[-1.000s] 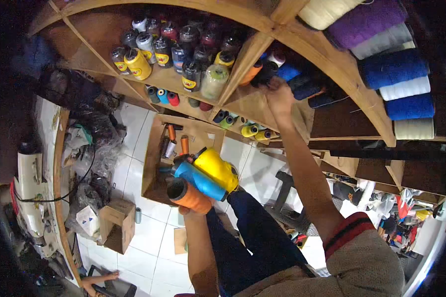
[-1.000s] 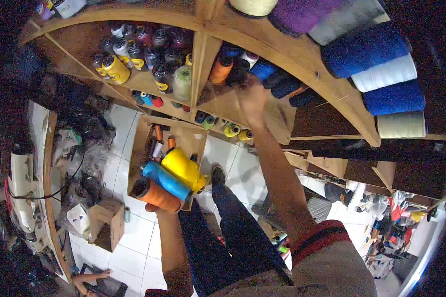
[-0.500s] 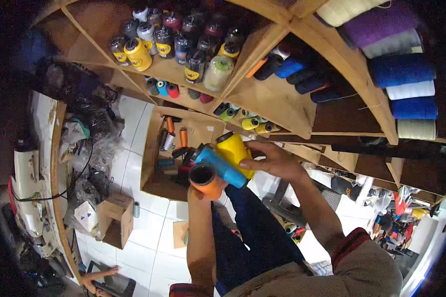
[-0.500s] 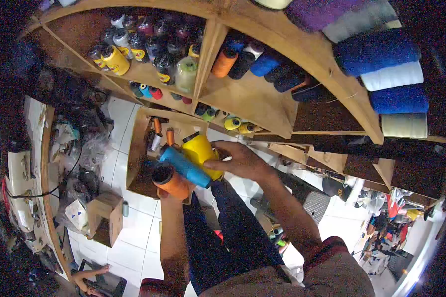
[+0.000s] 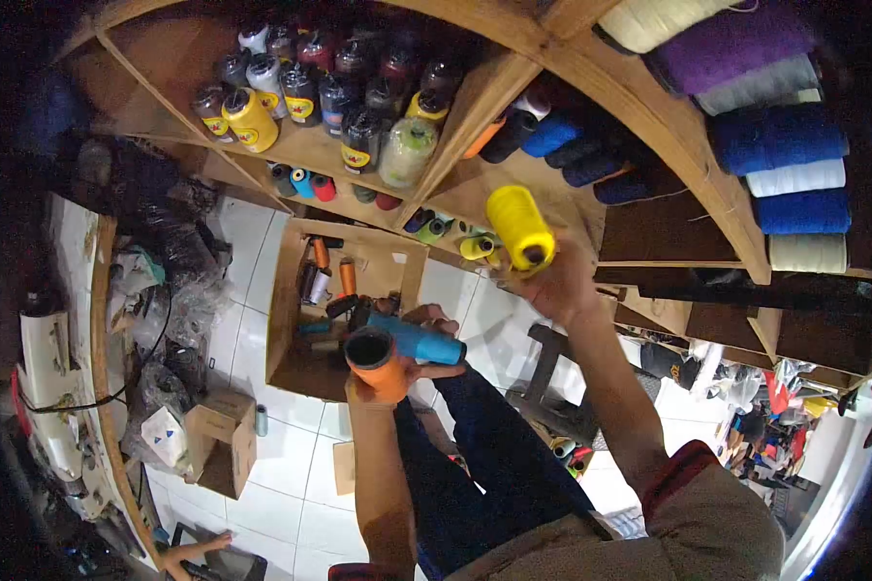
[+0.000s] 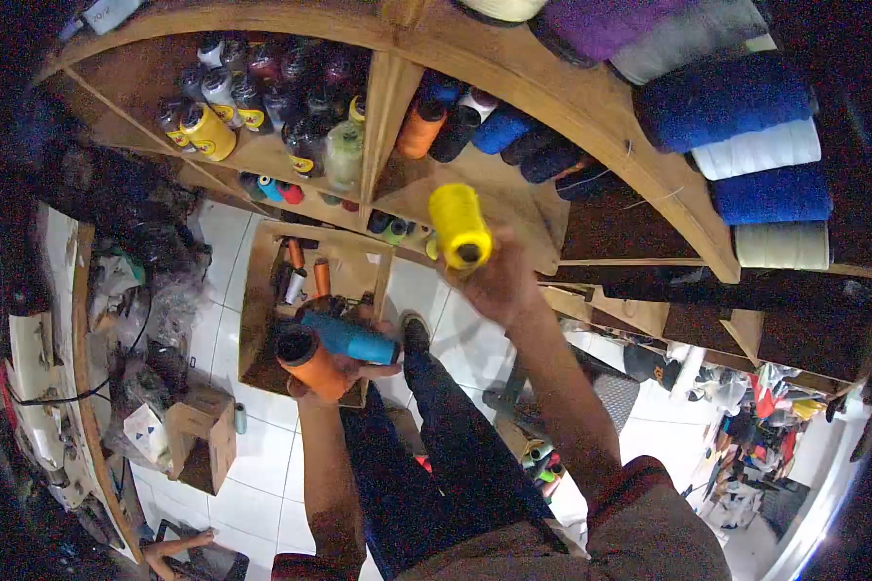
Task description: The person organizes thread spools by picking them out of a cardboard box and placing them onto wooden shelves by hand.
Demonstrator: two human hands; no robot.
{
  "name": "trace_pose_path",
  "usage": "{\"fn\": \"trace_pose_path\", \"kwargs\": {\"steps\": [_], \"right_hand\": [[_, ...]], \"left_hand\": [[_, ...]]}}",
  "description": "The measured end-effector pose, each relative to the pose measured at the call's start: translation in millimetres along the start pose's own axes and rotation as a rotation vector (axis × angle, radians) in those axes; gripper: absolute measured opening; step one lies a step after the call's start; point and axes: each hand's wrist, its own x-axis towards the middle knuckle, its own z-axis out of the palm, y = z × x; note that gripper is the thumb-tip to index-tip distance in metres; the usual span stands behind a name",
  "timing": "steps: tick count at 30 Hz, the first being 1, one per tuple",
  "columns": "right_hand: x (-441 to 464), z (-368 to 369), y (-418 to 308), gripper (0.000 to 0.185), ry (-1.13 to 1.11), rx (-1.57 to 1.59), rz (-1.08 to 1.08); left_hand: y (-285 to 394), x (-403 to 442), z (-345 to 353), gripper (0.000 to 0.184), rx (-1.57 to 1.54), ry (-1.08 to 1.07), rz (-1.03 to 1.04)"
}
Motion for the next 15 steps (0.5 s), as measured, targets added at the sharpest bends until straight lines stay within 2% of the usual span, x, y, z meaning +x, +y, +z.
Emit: {"fn": "trace_pose_path", "kwargs": {"steps": [1,4,7,11,12,15], "right_hand": [[6,-1,-11,0.046,0.077,0.04,-0.047],[35,-8,-46,0.04,0.053,0.248,0.028],[60,-10,-66,0.035,0.148,0.163,-0.103],[88,-32,-94,0.029,0.139,0.219,-0.045],[89,-32,-97,0.028,0.176,0.194,0.015],[87,-32,-92,0.033,0.206,-0.009,-0.052]], "left_hand": [[3,-1,1,0.099,0.014,0.009,-0.017],[6,-1,-4,0.098,0.015,0.0,-0.09],[-2,-8,-9,0.096,-0.027,0.007,-0.053],[-8,-5,-3,0.098,-0.106,0.046,-0.02],[-9,-7,-9,0.098,-0.088,0.02,-0.035],[-13,-12,-25,0.097,-0.06,-0.01,-0.071]]}}
